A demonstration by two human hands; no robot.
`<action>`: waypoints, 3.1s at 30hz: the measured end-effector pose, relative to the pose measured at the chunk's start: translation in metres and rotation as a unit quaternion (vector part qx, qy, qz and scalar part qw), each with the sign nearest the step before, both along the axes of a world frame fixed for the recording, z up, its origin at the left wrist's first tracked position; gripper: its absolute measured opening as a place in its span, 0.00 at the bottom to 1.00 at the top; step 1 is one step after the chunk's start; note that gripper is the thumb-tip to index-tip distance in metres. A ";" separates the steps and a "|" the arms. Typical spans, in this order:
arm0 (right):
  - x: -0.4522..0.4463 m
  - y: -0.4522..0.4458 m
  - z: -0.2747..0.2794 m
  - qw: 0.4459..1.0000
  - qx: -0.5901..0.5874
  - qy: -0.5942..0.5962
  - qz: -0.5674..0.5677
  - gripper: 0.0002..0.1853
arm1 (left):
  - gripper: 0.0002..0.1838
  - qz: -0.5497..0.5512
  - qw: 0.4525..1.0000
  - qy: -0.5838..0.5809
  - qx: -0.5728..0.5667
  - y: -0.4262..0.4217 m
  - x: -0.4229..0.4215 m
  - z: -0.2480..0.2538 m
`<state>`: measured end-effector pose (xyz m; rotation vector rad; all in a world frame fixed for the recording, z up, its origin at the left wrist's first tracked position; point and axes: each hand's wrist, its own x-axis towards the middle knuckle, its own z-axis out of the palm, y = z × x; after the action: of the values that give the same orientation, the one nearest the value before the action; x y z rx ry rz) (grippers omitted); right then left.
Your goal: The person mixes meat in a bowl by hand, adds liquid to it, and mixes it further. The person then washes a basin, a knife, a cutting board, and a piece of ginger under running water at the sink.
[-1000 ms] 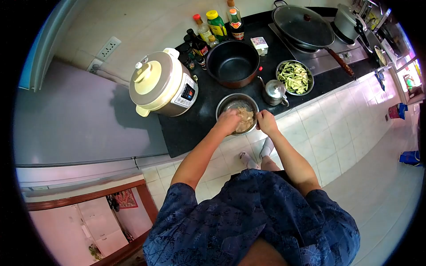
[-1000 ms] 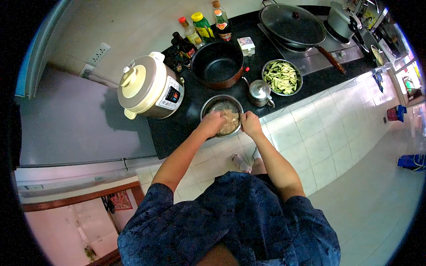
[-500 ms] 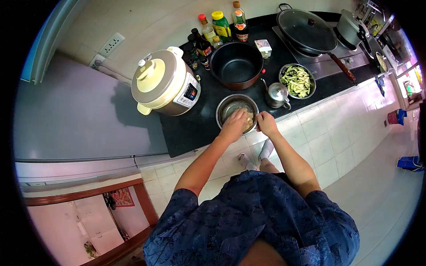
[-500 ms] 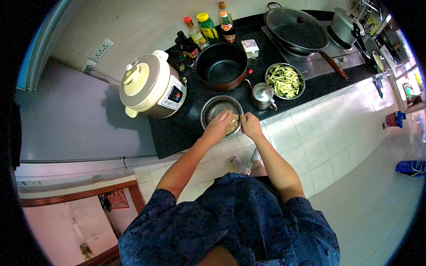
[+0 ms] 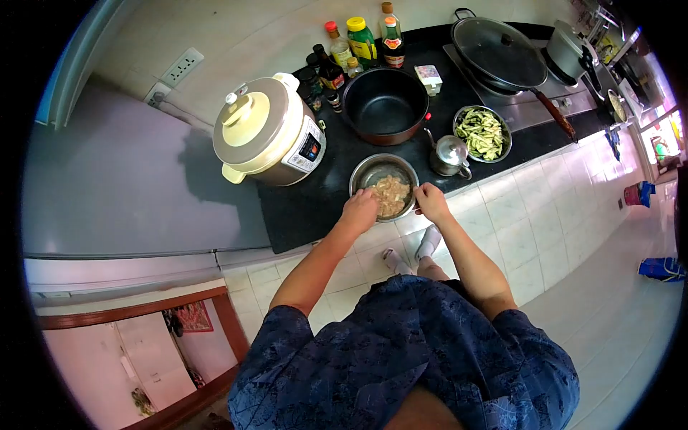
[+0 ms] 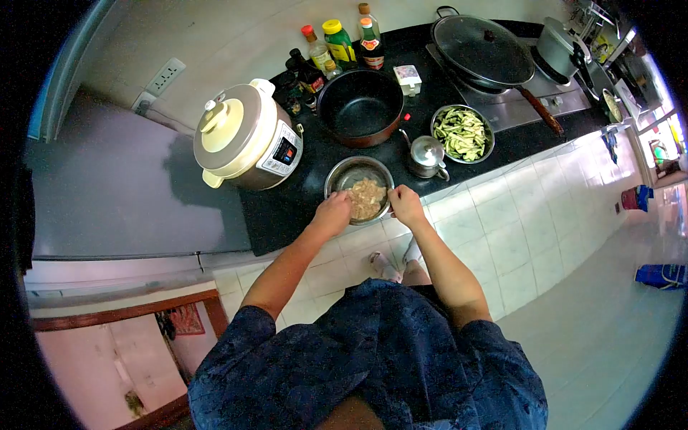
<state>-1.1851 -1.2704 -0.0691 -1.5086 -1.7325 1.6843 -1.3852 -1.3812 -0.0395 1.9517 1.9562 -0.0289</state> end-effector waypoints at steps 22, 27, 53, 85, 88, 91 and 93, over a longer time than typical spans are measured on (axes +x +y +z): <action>-0.055 -0.022 -0.022 0.992 0.087 0.062 0.070 0.18 | 0.15 -0.071 0.987 -0.055 0.135 -0.010 -0.016 -0.001; -0.062 -0.024 -0.018 0.992 0.103 0.042 0.057 0.18 | 0.12 -0.026 0.996 -0.070 0.052 -0.019 -0.019 0.019; 0.239 -0.006 -0.038 0.992 -0.091 0.039 -0.081 0.10 | 0.40 0.571 0.629 -0.521 0.078 -0.028 -0.072 -0.029; 0.930 0.216 -0.112 0.864 -0.151 -0.064 -0.476 0.15 | 0.10 0.118 0.673 -0.722 -0.105 0.546 0.732 0.009; 1.005 0.196 -0.112 0.816 -0.172 -0.112 -0.541 0.17 | 0.10 0.056 0.671 -0.724 -0.149 0.621 0.825 0.043; 1.058 0.171 -0.127 0.782 -0.191 -0.119 -0.581 0.12 | 0.10 0.019 0.659 -0.735 -0.158 0.692 0.912 0.064; 1.096 0.157 -0.156 0.741 -0.250 -0.067 -0.620 0.13 | 0.10 -0.006 0.640 -0.751 -0.165 0.741 0.968 0.072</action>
<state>-0.0894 -1.1134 -0.2255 -2.2210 0.0411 1.2170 -0.4173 -0.6407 0.0327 0.9249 0.6495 0.8686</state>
